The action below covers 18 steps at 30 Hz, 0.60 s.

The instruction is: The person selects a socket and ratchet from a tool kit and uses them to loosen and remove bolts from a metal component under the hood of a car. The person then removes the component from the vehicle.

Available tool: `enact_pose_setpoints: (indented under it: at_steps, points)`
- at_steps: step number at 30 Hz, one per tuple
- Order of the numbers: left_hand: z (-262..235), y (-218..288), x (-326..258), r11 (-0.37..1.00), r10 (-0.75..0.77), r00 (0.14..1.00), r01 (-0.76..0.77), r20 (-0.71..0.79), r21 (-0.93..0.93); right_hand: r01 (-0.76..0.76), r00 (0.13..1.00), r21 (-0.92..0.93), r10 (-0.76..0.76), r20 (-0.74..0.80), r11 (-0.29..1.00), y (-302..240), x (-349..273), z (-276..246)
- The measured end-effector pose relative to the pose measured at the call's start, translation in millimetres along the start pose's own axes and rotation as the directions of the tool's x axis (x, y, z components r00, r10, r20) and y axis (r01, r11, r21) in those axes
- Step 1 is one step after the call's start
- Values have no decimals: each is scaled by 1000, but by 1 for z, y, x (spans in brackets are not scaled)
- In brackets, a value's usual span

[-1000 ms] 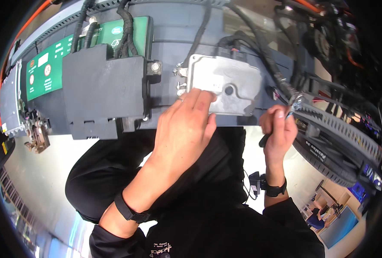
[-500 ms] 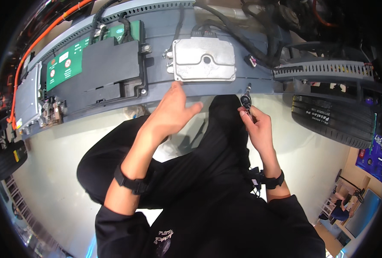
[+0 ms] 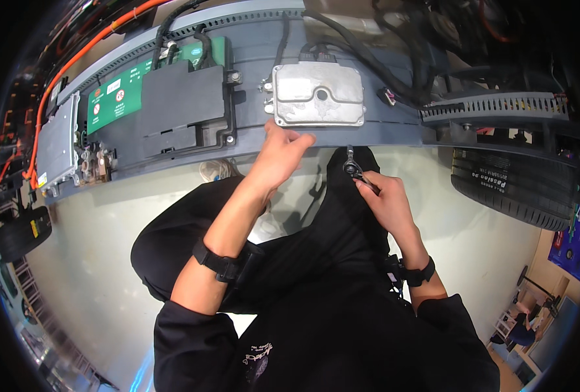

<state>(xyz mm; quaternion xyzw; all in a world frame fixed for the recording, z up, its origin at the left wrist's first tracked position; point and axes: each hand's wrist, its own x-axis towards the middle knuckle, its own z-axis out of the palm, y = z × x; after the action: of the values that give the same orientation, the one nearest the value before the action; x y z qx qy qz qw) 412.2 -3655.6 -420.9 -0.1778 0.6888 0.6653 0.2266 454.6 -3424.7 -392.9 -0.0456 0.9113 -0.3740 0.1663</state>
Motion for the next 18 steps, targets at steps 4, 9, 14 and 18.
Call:
enact_pose_setpoints:
  at_steps: [4,9,14,18]
  points:
    - [7,6,-4,953,-70,996,49,-59,-300,-11,1000,-15,11,-4,1000,-5,3,-1]
    - [16,-7,-5,851,-74,983,-26,-168,-525,8,1000,-16,-8,5,1000,-19,6,-1]
    - [22,-8,-13,845,-42,982,-62,-182,-531,44,998,-17,-43,52,999,-30,9,3]
    - [24,-8,-17,840,-43,973,-87,-226,-535,103,994,-44,-101,49,994,-35,12,5]
